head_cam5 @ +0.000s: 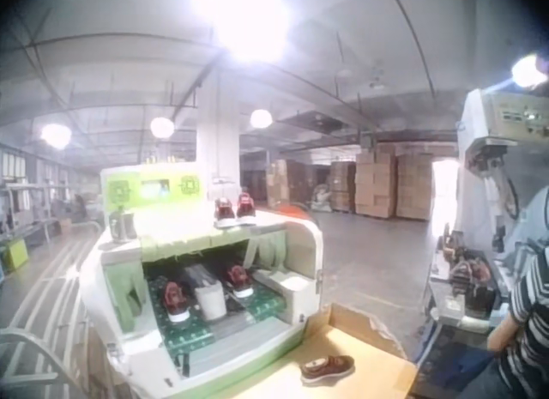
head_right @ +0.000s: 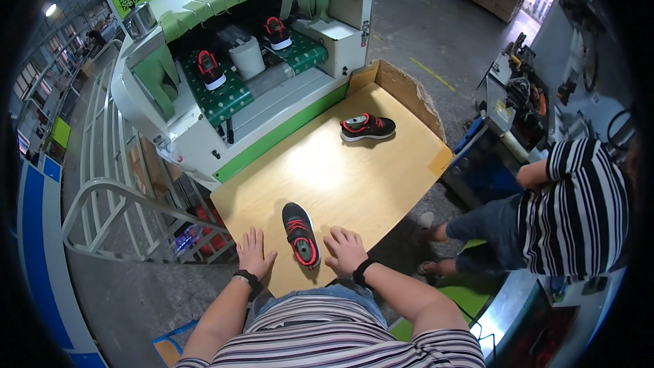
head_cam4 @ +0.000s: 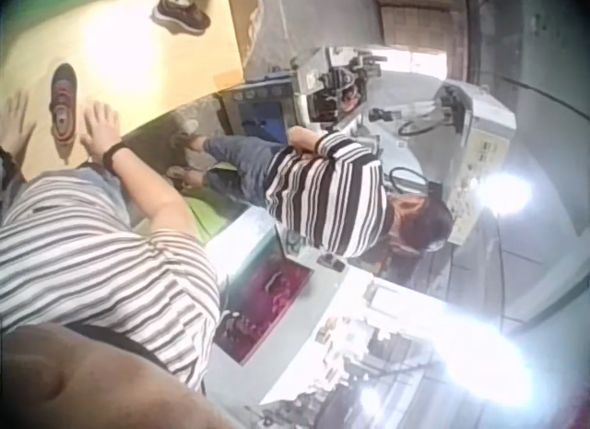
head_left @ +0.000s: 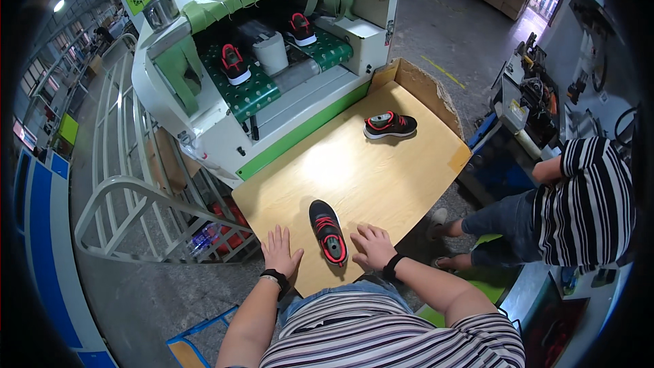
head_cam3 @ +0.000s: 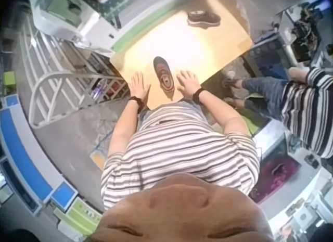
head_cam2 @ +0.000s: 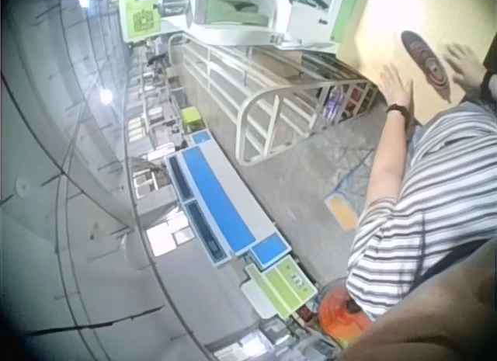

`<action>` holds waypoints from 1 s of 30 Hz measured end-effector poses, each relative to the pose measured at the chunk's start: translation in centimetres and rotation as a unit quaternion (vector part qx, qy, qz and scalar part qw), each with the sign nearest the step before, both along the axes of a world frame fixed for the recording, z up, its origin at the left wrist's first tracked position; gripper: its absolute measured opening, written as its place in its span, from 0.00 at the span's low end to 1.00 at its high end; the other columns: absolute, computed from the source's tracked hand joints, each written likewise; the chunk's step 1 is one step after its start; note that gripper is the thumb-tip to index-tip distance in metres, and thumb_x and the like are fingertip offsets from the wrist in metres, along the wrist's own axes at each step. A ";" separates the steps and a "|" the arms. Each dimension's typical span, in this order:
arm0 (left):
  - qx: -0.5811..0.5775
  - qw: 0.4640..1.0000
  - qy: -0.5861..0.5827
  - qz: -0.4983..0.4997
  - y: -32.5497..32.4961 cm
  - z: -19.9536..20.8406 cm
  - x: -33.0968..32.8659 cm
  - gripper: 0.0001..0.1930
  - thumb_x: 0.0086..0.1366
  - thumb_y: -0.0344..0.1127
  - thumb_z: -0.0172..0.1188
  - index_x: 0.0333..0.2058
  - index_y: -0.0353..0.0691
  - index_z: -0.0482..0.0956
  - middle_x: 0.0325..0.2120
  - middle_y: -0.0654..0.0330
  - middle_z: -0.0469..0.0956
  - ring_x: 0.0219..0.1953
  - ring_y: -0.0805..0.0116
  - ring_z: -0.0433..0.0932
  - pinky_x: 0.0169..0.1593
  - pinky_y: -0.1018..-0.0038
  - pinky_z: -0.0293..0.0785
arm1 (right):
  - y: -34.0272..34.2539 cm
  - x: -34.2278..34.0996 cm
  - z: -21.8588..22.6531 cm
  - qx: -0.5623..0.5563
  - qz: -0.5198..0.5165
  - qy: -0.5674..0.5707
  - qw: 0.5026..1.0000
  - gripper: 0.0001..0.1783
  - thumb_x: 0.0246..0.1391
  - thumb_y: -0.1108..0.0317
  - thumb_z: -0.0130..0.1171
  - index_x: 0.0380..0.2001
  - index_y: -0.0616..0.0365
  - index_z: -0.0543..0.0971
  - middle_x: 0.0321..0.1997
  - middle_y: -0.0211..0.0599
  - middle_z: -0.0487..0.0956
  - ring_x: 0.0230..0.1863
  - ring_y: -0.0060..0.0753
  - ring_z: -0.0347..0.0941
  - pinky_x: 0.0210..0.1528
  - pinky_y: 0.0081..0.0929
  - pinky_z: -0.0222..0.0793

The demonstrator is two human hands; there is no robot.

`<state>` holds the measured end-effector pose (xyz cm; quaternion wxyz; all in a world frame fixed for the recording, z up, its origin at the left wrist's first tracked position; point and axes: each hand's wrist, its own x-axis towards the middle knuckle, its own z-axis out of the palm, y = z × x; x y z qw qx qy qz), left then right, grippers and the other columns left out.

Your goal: Operating a machine to process and assemble components of athletic shoes in a factory environment.

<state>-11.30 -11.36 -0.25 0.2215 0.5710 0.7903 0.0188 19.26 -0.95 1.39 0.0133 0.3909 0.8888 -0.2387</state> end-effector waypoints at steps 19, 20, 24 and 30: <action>0.016 1.000 -0.022 -0.012 -0.6 -0.2 -0.1 0.44 0.68 0.59 0.53 0.73 0.39 0.48 0.75 0.45 0.40 0.76 0.38 0.36 0.70 0.34 0.34 | 40.3 -4.8 -3.3 -0.013 -0.613 0.204 0.763 0.54 0.43 0.37 0.70 0.72 0.41 0.60 0.78 0.58 0.40 0.77 0.59 0.44 0.76 0.45 0.48; 0.017 0.999 -0.025 -0.011 -0.6 -0.3 -0.2 0.45 0.68 0.59 0.53 0.73 0.39 0.48 0.75 0.45 0.40 0.76 0.38 0.36 0.70 0.33 0.34 | 40.1 -5.0 -3.6 0.005 -0.621 0.226 0.751 0.51 0.42 0.44 0.71 0.69 0.42 0.63 0.75 0.58 0.46 0.73 0.59 0.50 0.69 0.46 0.57; -0.007 0.999 -0.044 -0.001 -0.3 0.6 -0.3 0.47 0.67 0.59 0.56 0.74 0.39 0.46 0.75 0.44 0.39 0.76 0.38 0.36 0.71 0.36 0.34 | 37.8 -6.3 -2.2 -0.111 -0.569 0.372 0.725 0.37 0.39 0.71 0.64 0.58 0.41 0.69 0.47 0.39 0.75 0.38 0.44 0.77 0.32 0.44 0.79; 0.265 0.930 -0.226 0.120 4.1 6.6 -0.8 0.54 0.60 0.53 0.69 0.73 0.40 0.45 0.74 0.42 0.40 0.75 0.39 0.40 0.75 0.50 0.39 | 19.2 -13.4 9.3 -0.367 -0.248 0.426 0.789 0.37 0.46 0.82 0.60 0.62 0.51 0.68 0.60 0.39 0.72 0.54 0.35 0.74 0.53 0.32 0.75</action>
